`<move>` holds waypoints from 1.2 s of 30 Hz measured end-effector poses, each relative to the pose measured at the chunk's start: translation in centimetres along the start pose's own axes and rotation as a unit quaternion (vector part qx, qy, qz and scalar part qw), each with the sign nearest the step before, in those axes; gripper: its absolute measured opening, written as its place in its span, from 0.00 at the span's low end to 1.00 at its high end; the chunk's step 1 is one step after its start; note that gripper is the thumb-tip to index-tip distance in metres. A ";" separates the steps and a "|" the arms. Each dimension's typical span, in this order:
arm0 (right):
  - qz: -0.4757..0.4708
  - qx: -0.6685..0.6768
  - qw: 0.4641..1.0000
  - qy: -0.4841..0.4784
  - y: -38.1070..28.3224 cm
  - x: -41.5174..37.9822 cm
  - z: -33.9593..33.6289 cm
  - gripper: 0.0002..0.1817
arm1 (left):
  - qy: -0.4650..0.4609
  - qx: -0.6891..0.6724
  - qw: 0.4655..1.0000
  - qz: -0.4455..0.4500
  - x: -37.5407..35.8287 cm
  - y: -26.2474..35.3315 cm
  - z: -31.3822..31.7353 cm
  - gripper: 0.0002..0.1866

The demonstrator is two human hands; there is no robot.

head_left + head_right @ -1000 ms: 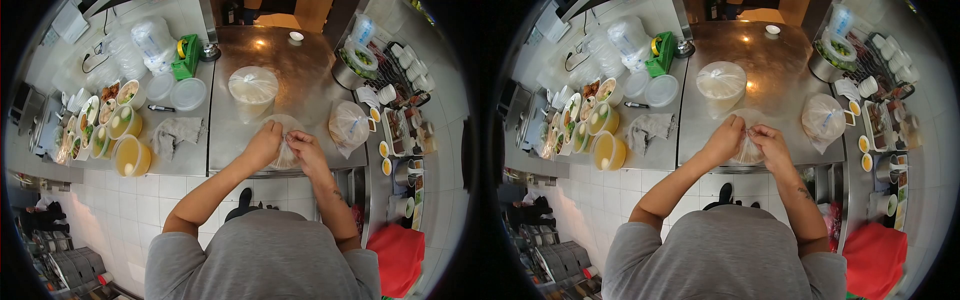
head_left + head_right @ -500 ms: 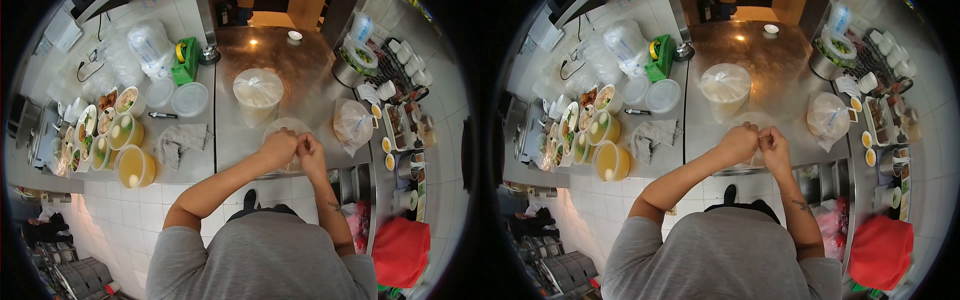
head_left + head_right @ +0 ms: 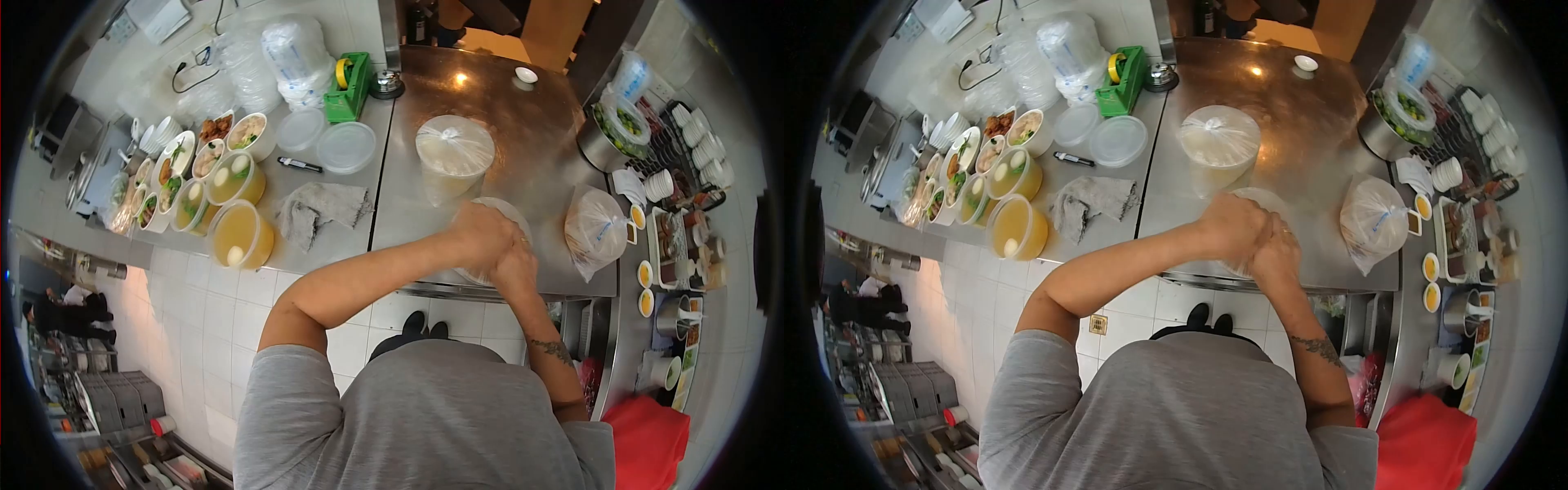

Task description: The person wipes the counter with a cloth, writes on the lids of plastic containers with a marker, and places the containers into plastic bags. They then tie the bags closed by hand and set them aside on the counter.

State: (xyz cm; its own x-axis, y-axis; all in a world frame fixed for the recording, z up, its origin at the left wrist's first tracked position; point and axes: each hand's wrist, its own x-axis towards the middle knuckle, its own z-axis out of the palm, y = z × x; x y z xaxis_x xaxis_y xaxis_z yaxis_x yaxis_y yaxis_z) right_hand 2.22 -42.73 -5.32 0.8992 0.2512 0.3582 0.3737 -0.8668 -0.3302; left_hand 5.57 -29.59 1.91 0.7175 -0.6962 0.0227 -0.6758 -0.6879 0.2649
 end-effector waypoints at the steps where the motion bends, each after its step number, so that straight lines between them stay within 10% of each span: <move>1: -0.020 -0.012 1.000 0.009 0.0 0.2 0.1 0.14 | 0.015 -0.032 0.999 -0.019 -0.3 0.4 -0.2 0.10; 6: 0.029 0.052 0.998 -0.006 0.6 1.4 -1.1 0.11 | 0.215 -0.198 0.955 -0.046 -2.5 -0.4 1.6 0.09; 15: 0.041 0.048 0.989 0.133 6.3 4.8 -3.7 0.07 | 0.181 0.082 0.796 -0.571 -12.8 -15.2 6.4 0.16; 24: 0.130 -0.062 0.972 0.188 13.7 8.9 1.0 0.12 | 0.052 0.021 0.980 -0.190 -10.7 -18.5 8.1 0.24; 29: 0.198 -0.036 0.967 0.157 19.0 10.3 3.3 0.18 | -0.017 -0.101 0.988 -0.113 -13.9 -17.0 1.2 0.19; 36: 0.255 -0.065 0.913 0.311 0.9 8.4 2.5 0.20 | -0.008 -0.169 0.985 -0.045 -27.1 -26.3 -9.0 0.18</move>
State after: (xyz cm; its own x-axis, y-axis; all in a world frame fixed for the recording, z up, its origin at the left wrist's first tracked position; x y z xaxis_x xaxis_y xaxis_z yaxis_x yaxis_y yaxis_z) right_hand 10.65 -40.32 -4.83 0.6302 -0.4574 0.6274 -0.1243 -0.8571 -0.5000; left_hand 5.39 9.24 3.04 0.7679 -0.6398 -0.0305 -0.5125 -0.6422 0.5701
